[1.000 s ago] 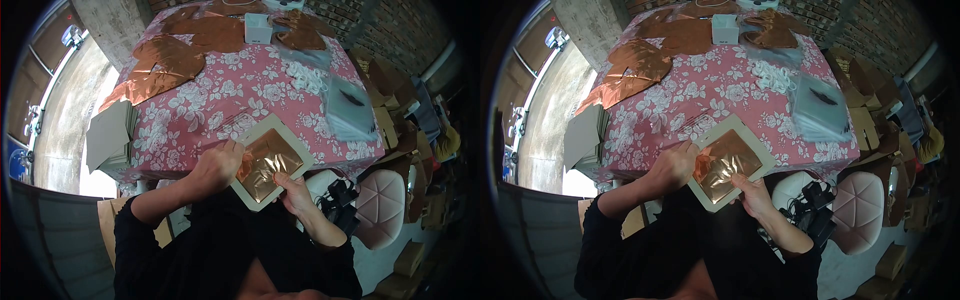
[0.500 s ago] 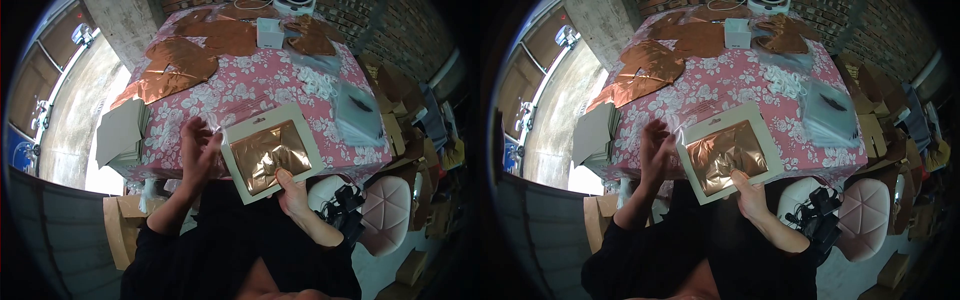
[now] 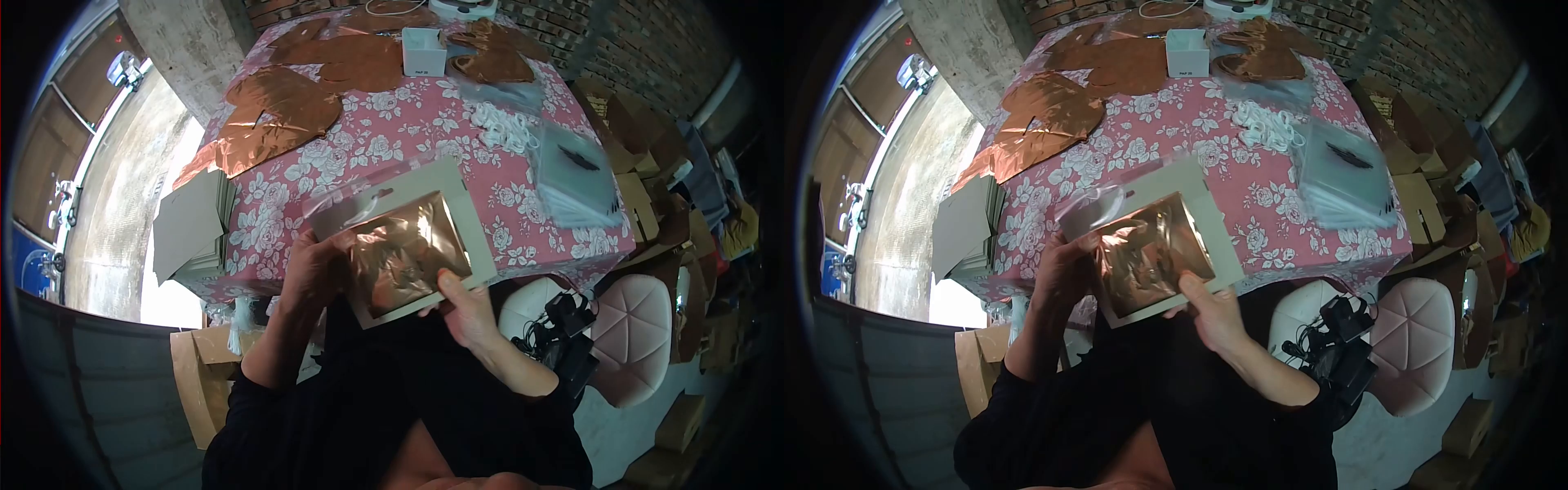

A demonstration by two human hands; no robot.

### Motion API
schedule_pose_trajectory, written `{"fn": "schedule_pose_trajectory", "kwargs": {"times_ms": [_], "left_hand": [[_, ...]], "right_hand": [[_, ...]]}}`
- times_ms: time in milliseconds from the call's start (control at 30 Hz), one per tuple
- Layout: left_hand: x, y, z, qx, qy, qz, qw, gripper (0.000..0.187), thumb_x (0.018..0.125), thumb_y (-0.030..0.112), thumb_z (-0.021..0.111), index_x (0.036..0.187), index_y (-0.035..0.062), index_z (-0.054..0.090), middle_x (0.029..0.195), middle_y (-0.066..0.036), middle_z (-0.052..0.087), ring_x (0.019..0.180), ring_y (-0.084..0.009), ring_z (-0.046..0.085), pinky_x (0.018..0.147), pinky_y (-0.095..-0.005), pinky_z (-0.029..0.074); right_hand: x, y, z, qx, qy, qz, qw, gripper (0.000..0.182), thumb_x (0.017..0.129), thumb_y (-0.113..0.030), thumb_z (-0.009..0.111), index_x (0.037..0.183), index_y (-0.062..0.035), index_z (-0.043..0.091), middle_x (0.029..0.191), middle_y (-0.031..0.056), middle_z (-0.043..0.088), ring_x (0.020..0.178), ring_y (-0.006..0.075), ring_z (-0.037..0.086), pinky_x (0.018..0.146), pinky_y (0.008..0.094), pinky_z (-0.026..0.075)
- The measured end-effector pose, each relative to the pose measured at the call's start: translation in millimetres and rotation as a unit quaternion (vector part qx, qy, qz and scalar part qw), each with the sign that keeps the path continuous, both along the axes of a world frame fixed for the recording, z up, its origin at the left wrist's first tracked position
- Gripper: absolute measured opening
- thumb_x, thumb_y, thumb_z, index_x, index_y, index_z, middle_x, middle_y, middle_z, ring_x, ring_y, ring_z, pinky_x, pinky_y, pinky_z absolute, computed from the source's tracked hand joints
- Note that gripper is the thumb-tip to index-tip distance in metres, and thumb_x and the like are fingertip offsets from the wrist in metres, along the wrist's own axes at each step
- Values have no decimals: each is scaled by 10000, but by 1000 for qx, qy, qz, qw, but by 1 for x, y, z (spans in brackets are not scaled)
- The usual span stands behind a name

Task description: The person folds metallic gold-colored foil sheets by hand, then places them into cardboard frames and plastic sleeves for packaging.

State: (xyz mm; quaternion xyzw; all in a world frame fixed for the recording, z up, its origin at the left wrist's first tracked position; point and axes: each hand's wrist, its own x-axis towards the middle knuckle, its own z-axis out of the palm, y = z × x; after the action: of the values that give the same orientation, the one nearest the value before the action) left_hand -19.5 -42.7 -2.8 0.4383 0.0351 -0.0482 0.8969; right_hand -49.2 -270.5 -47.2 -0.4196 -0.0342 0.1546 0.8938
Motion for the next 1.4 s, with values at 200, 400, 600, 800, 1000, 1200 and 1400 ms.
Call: {"fn": "schedule_pose_trajectory", "kwargs": {"times_ms": [200,400,600,800,1000,1200,1400], "left_hand": [[-13,15,-5,37,39,-18,998,283,839,-11,612,1120,-39,590,991,-126,667,882,-203,662,781,-328,544],[-44,16,-18,83,83,-85,989,171,838,-14,615,1008,-22,634,840,-69,664,733,-145,635,665,-275,519],[-46,8,-9,88,100,-106,985,148,836,14,638,981,-12,652,840,-56,665,725,-119,629,655,-250,504],[-43,8,-6,105,126,-108,980,185,825,31,656,1005,-12,656,872,-49,672,717,-110,621,667,-248,500],[-35,10,-2,72,119,-141,980,223,825,37,664,1041,-16,652,945,-81,684,770,-137,644,712,-277,521],[-35,4,14,54,111,-154,980,252,832,49,679,1074,-9,642,928,-77,681,759,-141,644,714,-284,527],[-45,11,-4,62,104,-164,979,290,858,119,682,1097,-33,619,968,-94,672,814,-158,656,721,-285,560]], "right_hand": [[-15,-32,-5,-159,-8,46,986,144,893,-104,652,799,-2,693,770,72,691,697,151,652,597,274,521],[-15,-86,-20,-242,15,186,952,204,915,-176,623,899,8,709,849,11,677,803,77,601,754,236,477],[18,-44,36,-101,87,78,988,355,881,-199,657,1151,21,588,1086,86,658,992,175,630,927,322,476],[23,-38,35,-154,60,97,981,260,785,-49,756,1032,-34,674,980,64,699,926,141,648,890,300,491],[26,-40,29,-133,43,64,988,285,781,-69,765,1048,-38,670,1006,60,696,951,140,639,909,305,482],[25,-39,31,-130,33,56,989,301,782,-91,774,1058,-42,665,994,44,691,934,136,633,903,312,477],[15,-40,24,-129,65,61,988,244,802,-91,764,1026,-45,682,957,34,692,870,117,628,843,290,484]]}}
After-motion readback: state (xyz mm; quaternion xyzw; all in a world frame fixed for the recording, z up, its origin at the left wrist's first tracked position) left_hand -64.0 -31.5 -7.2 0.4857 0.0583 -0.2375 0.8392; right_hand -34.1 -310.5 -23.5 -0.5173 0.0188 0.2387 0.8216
